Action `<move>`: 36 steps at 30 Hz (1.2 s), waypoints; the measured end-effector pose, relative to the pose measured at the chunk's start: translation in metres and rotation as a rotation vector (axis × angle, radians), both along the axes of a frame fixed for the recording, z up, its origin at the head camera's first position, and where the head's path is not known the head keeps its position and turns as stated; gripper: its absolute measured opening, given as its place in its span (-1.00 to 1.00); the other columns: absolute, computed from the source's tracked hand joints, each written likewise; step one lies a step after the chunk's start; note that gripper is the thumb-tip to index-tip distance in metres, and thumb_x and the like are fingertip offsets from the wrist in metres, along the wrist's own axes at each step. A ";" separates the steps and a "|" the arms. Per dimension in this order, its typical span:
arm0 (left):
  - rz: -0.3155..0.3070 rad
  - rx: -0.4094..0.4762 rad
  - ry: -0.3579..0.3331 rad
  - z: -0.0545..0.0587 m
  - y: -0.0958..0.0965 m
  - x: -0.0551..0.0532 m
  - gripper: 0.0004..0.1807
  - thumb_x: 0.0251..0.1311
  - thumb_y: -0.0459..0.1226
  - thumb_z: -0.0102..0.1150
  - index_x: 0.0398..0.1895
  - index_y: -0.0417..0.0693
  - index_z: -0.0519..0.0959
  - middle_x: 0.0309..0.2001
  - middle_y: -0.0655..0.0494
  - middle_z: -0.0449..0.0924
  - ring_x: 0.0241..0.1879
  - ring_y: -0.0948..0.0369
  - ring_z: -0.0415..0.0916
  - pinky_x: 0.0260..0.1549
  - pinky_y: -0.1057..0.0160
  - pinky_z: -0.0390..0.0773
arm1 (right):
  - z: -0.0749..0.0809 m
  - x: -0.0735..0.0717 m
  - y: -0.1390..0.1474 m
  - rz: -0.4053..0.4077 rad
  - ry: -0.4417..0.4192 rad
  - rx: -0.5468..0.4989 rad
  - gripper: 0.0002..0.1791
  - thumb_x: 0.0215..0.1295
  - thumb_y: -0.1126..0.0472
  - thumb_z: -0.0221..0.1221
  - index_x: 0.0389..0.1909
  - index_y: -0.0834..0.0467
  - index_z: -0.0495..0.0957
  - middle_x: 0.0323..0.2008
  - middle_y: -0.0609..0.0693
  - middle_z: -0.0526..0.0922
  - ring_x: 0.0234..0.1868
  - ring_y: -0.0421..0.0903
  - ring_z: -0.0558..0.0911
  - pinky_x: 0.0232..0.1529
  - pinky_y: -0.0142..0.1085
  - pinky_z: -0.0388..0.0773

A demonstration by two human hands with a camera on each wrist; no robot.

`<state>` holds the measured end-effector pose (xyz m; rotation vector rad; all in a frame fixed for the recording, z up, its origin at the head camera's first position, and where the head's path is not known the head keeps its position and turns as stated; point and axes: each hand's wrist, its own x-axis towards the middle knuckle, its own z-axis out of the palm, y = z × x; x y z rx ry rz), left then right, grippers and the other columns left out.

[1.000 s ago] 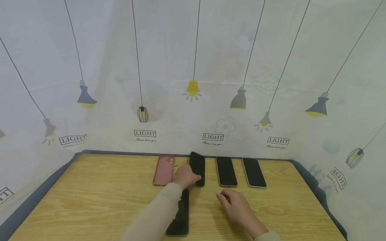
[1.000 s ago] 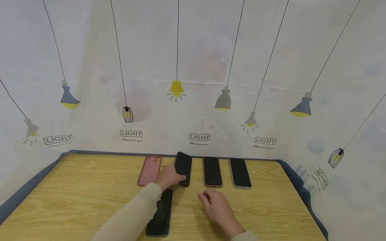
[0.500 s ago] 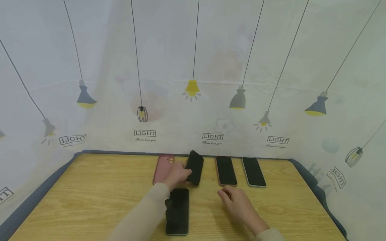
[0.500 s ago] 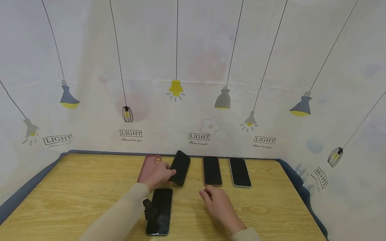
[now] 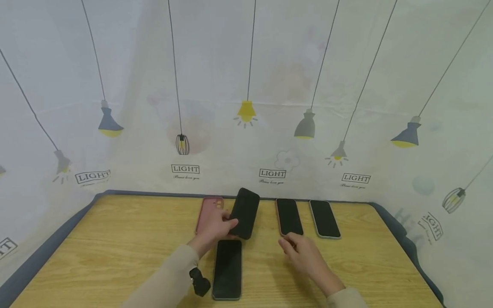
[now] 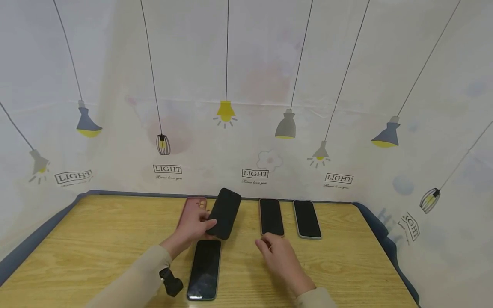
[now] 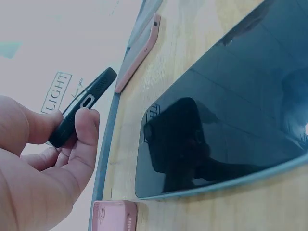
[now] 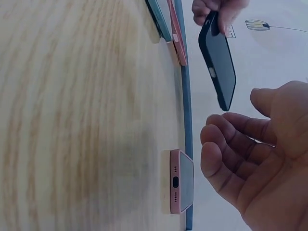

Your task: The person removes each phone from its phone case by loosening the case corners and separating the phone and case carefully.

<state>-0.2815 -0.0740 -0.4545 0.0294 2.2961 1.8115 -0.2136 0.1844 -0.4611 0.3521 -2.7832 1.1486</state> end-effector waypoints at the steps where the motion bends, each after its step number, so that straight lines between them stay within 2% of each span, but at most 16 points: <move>1: -0.003 -0.010 0.015 0.001 -0.001 0.003 -0.74 0.45 -0.42 0.15 0.05 -0.50 0.52 -0.05 -0.30 0.53 -0.18 -0.02 0.67 -0.30 0.09 0.80 | 0.000 0.000 0.000 -0.002 -0.007 -0.004 -0.79 0.53 0.21 0.18 -0.31 0.20 0.67 -0.55 -0.10 0.59 -0.56 -0.30 0.46 -0.53 -0.42 0.48; 7: -0.040 -0.084 0.076 0.004 -0.008 0.017 -0.85 0.44 -0.39 0.18 -0.11 -0.38 0.56 -0.27 -0.15 0.56 -0.44 0.12 0.65 -0.39 0.13 0.78 | 0.003 -0.002 -0.001 0.002 -0.018 -0.010 -0.77 0.54 0.17 0.17 -0.30 0.19 0.66 -0.50 -0.04 0.63 -0.54 -0.29 0.49 -0.53 -0.42 0.49; 10: -0.058 -0.068 0.089 0.004 -0.011 0.024 -0.85 0.45 -0.38 0.18 -0.08 -0.36 0.57 -0.27 -0.13 0.57 -0.45 0.15 0.65 -0.41 0.15 0.78 | 0.004 -0.002 -0.001 0.014 -0.005 -0.018 -0.76 0.55 0.16 0.16 -0.30 0.20 0.66 -0.49 -0.02 0.63 -0.53 -0.30 0.51 -0.51 -0.42 0.51; 16: -0.081 -0.021 0.108 0.003 -0.015 0.039 -0.92 0.43 -0.45 0.17 -0.18 -0.37 0.51 -0.33 -0.12 0.53 -0.48 0.14 0.68 -0.44 0.13 0.78 | 0.005 -0.001 -0.001 0.023 -0.002 -0.034 -0.77 0.55 0.18 0.16 -0.29 0.20 0.66 -0.47 0.00 0.65 -0.51 -0.31 0.55 -0.49 -0.42 0.55; 22: -0.092 0.002 0.074 0.003 -0.019 0.054 -0.89 0.39 -0.46 0.22 -0.23 -0.33 0.47 -0.35 -0.03 0.37 -0.52 0.13 0.66 -0.40 0.04 0.79 | 0.006 -0.002 -0.003 0.024 -0.002 -0.056 -0.78 0.56 0.18 0.14 -0.29 0.19 0.65 -0.46 0.00 0.65 -0.50 -0.26 0.57 -0.48 -0.42 0.56; 24: -0.098 0.011 0.065 0.003 -0.019 0.059 -0.88 0.38 -0.45 0.23 -0.22 -0.34 0.47 -0.35 -0.02 0.36 -0.52 0.13 0.67 -0.39 0.04 0.79 | 0.007 -0.002 -0.005 0.029 0.006 -0.081 -0.77 0.56 0.16 0.14 -0.27 0.19 0.66 -0.44 0.01 0.67 -0.49 -0.22 0.59 -0.48 -0.41 0.57; 31: -0.130 0.077 0.032 0.001 -0.018 0.070 -0.78 0.38 -0.47 0.22 -0.01 -0.46 0.49 -0.26 -0.10 0.53 -0.46 0.14 0.64 -0.40 0.07 0.78 | 0.009 -0.006 -0.015 0.013 -0.025 -0.213 -0.75 0.60 0.14 0.10 -0.12 0.21 0.67 -0.34 0.05 0.73 -0.44 -0.17 0.66 -0.51 -0.39 0.64; 36: -0.147 0.091 0.036 -0.002 -0.015 0.074 -0.80 0.36 -0.48 0.24 -0.05 -0.44 0.49 -0.30 0.00 0.38 -0.46 0.17 0.63 -0.39 0.07 0.79 | 0.011 -0.012 -0.023 0.034 -0.064 -0.357 -0.71 0.62 0.18 0.06 0.03 0.33 0.61 -0.25 0.18 0.72 -0.39 -0.06 0.71 -0.43 -0.29 0.73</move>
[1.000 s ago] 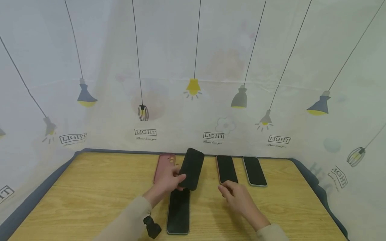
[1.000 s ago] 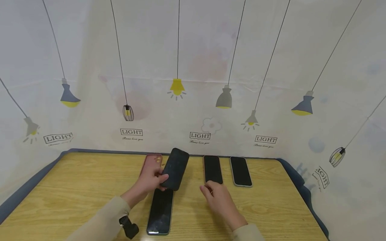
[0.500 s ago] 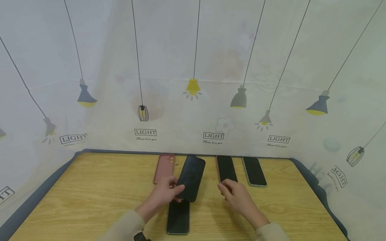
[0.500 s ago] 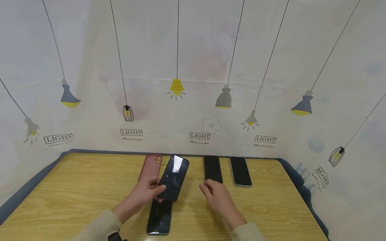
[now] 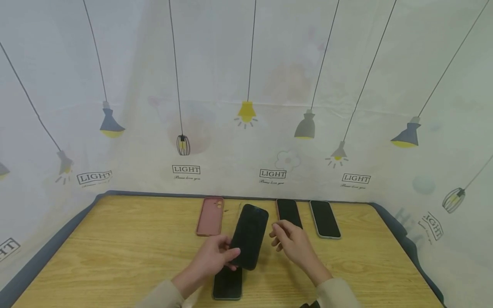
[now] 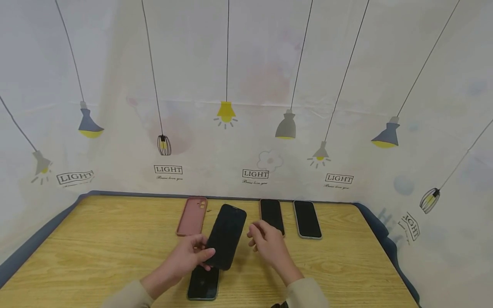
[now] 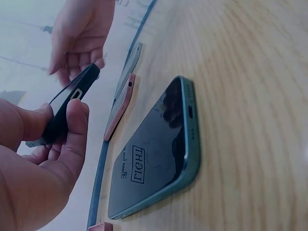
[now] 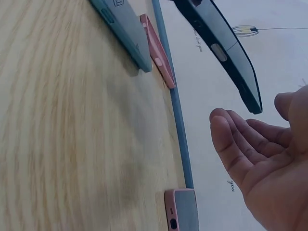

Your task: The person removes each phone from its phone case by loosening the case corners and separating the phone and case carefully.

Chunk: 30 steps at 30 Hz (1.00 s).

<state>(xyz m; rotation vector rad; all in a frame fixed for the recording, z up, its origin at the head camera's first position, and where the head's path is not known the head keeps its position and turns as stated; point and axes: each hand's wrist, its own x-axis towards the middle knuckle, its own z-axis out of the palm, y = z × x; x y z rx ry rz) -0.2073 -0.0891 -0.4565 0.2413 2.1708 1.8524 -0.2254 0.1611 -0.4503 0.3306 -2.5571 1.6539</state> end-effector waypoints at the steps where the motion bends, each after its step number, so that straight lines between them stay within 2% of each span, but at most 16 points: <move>1: -0.005 0.003 0.002 -0.001 0.001 0.001 -0.81 0.36 -0.48 0.25 -0.06 -0.43 0.49 -0.30 0.02 0.35 -0.46 0.18 0.63 -0.38 0.08 0.79 | 0.000 -0.001 -0.002 0.006 -0.014 -0.030 -0.70 0.62 0.19 0.05 0.05 0.35 0.59 -0.23 0.21 0.72 -0.37 -0.03 0.72 -0.41 -0.27 0.74; 6: -0.041 0.039 0.022 -0.003 0.002 0.004 -0.83 0.36 -0.49 0.23 -0.10 -0.44 0.49 -0.32 0.04 0.34 -0.47 0.19 0.64 -0.40 0.08 0.79 | 0.000 -0.006 -0.009 0.007 -0.082 -0.138 -0.65 0.64 0.19 0.01 0.11 0.42 0.54 -0.23 0.22 0.70 -0.30 0.09 0.75 -0.35 -0.22 0.77; 14: -0.078 0.068 0.028 -0.005 0.005 0.007 -0.84 0.35 -0.50 0.23 -0.10 -0.44 0.49 -0.30 0.01 0.38 -0.42 0.15 0.66 -0.39 0.08 0.80 | 0.002 -0.009 -0.017 -0.057 -0.153 -0.236 -0.69 0.65 0.19 0.00 -0.15 0.37 0.57 -0.41 0.13 0.68 -0.44 0.02 0.70 -0.36 -0.08 0.77; 19: -0.120 0.070 0.038 -0.005 0.007 0.006 -0.87 0.34 -0.49 0.24 -0.13 -0.41 0.53 -0.28 -0.03 0.60 -0.38 0.09 0.72 -0.39 0.08 0.80 | 0.001 -0.011 -0.018 -0.077 -0.147 -0.208 -0.71 0.63 0.21 0.02 -0.17 0.34 0.59 -0.48 0.08 0.65 -0.52 -0.02 0.65 -0.35 0.03 0.75; 22: -0.148 0.073 0.029 -0.006 0.008 0.006 -0.83 0.36 -0.48 0.24 -0.06 -0.41 0.55 -0.26 -0.05 0.66 -0.35 0.06 0.73 -0.38 0.06 0.80 | 0.001 -0.012 -0.018 -0.084 -0.135 -0.192 -0.72 0.63 0.23 0.02 -0.20 0.33 0.60 -0.51 0.05 0.63 -0.53 -0.04 0.63 -0.36 0.05 0.74; 30: -0.217 0.136 -0.005 -0.006 0.011 0.007 -0.58 0.38 -0.50 0.20 0.27 -0.43 0.46 -0.02 -0.19 0.68 -0.15 -0.02 0.73 -0.37 -0.01 0.80 | 0.003 -0.012 -0.022 -0.087 -0.070 -0.136 -0.72 0.61 0.29 0.02 -0.29 0.32 0.59 -0.60 0.02 0.55 -0.60 -0.08 0.56 -0.51 -0.13 0.68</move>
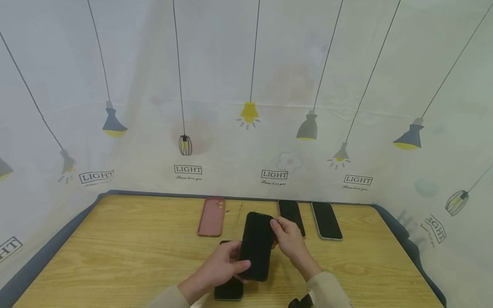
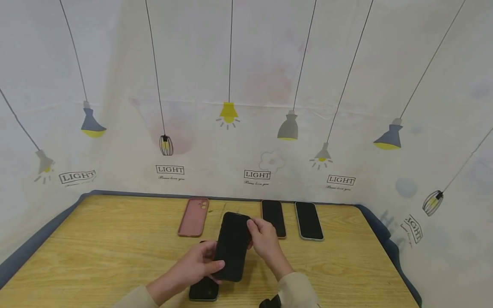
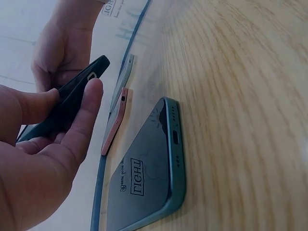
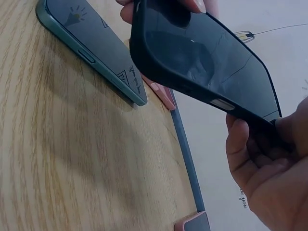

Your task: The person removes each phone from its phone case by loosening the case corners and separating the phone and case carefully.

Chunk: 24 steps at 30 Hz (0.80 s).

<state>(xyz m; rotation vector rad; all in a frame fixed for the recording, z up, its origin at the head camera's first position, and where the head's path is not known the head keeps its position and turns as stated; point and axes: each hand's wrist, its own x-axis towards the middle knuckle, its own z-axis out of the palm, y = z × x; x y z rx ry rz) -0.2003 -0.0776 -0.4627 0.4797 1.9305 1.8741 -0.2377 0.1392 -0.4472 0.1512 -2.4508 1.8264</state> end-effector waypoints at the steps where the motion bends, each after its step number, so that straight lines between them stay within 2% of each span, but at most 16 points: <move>1: -0.002 0.001 -0.001 0.000 0.001 0.000 -0.58 0.38 -0.51 0.19 0.27 -0.43 0.46 0.00 -0.19 0.67 -0.14 -0.03 0.73 -0.37 -0.02 0.80 | 0.000 0.000 -0.001 -0.001 0.012 0.007 -0.72 0.61 0.30 0.01 -0.31 0.32 0.59 -0.61 0.02 0.55 -0.61 -0.08 0.56 -0.53 -0.15 0.67; 6: 0.002 -0.001 0.011 -0.001 0.003 0.000 -0.58 0.38 -0.52 0.18 0.28 -0.43 0.45 0.00 -0.19 0.66 -0.14 -0.04 0.72 -0.36 -0.04 0.80 | 0.001 -0.001 -0.001 -0.003 0.039 0.045 -0.69 0.62 0.33 -0.03 -0.38 0.30 0.53 -0.63 0.03 0.53 -0.61 -0.07 0.55 -0.54 -0.15 0.66; 11: 0.017 0.000 0.016 -0.002 0.004 0.001 -0.59 0.37 -0.54 0.17 0.26 -0.43 0.46 -0.02 -0.17 0.66 -0.14 -0.04 0.72 -0.35 -0.07 0.80 | 0.004 -0.001 0.002 0.012 0.026 0.055 -0.76 0.61 0.36 -0.04 -0.23 0.32 0.57 -0.56 0.05 0.56 -0.54 -0.06 0.58 -0.47 -0.13 0.68; 15: 0.027 0.000 0.011 -0.003 0.005 0.002 -0.61 0.37 -0.53 0.18 0.23 -0.43 0.47 -0.06 -0.15 0.66 -0.16 -0.04 0.72 -0.35 -0.06 0.80 | 0.005 -0.001 0.003 0.014 0.017 0.069 -0.78 0.61 0.35 -0.01 -0.11 0.33 0.61 -0.51 0.05 0.59 -0.52 -0.06 0.60 -0.48 -0.20 0.65; 19: 0.030 0.001 0.030 -0.002 0.006 0.004 -0.63 0.36 -0.53 0.19 0.21 -0.43 0.48 -0.08 -0.13 0.66 -0.17 -0.02 0.73 -0.36 -0.06 0.80 | 0.006 0.000 0.002 -0.009 0.023 0.094 -0.77 0.59 0.30 0.05 -0.18 0.31 0.65 -0.56 0.03 0.60 -0.56 -0.07 0.61 -0.55 -0.28 0.60; 24: 0.041 -0.002 0.058 -0.001 0.007 0.003 -0.65 0.37 -0.53 0.18 0.20 -0.40 0.50 -0.09 -0.13 0.66 -0.18 0.01 0.72 -0.35 -0.06 0.80 | 0.004 -0.001 0.000 -0.054 0.037 0.109 -0.71 0.59 0.25 0.07 -0.31 0.31 0.64 -0.62 0.02 0.57 -0.61 -0.10 0.60 -0.54 -0.19 0.68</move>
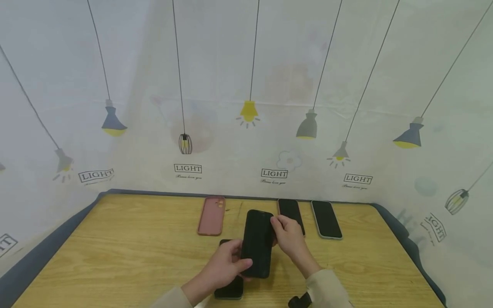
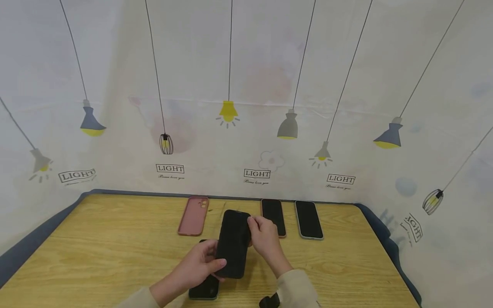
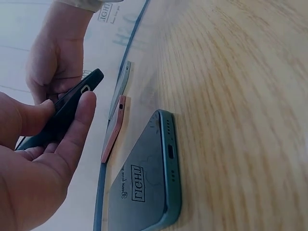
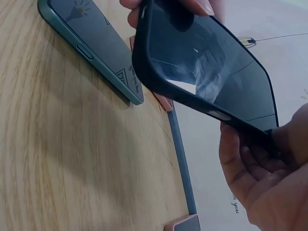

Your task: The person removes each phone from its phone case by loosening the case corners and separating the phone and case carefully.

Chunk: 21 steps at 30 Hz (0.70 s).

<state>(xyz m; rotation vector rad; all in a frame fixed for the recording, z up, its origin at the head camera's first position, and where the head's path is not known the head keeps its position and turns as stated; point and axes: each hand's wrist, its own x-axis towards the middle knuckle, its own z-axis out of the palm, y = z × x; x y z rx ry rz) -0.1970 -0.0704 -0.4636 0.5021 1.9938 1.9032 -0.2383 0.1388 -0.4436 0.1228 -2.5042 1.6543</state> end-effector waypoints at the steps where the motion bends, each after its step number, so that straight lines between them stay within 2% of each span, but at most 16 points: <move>1: 0.003 0.000 0.003 0.000 0.000 0.000 -0.65 0.36 -0.53 0.19 0.19 -0.40 0.50 -0.10 -0.13 0.66 -0.18 0.01 0.72 -0.35 -0.06 0.80 | 0.000 0.000 -0.001 -0.008 0.003 0.004 -0.70 0.60 0.25 0.06 -0.32 0.31 0.63 -0.63 0.02 0.57 -0.62 -0.10 0.60 -0.54 -0.19 0.69; 7: 0.007 0.016 0.009 0.001 0.002 0.002 -0.64 0.35 -0.55 0.18 0.19 -0.43 0.48 -0.11 -0.13 0.65 -0.18 0.01 0.72 -0.35 -0.09 0.80 | 0.001 0.001 -0.004 -0.048 0.042 0.030 -0.70 0.60 0.29 0.02 -0.35 0.31 0.61 -0.67 0.00 0.54 -0.65 -0.10 0.58 -0.61 -0.32 0.57; 12: 0.016 0.015 0.009 0.000 0.003 0.002 -0.65 0.34 -0.57 0.16 0.17 -0.43 0.49 -0.12 -0.12 0.64 -0.20 0.00 0.72 -0.35 -0.09 0.80 | 0.000 0.001 -0.006 -0.074 0.051 0.011 -0.70 0.59 0.34 0.00 -0.38 0.33 0.58 -0.70 -0.02 0.49 -0.67 -0.12 0.54 -0.63 -0.35 0.51; 21: 0.028 0.021 -0.012 0.003 0.004 0.002 -0.64 0.35 -0.60 0.12 0.20 -0.44 0.48 -0.11 -0.13 0.64 -0.21 0.02 0.72 -0.36 -0.08 0.80 | 0.004 0.003 -0.006 -0.071 -0.042 -0.157 -0.67 0.62 0.32 -0.03 -0.35 0.39 0.56 -0.64 -0.05 0.53 -0.62 -0.14 0.52 -0.56 -0.36 0.55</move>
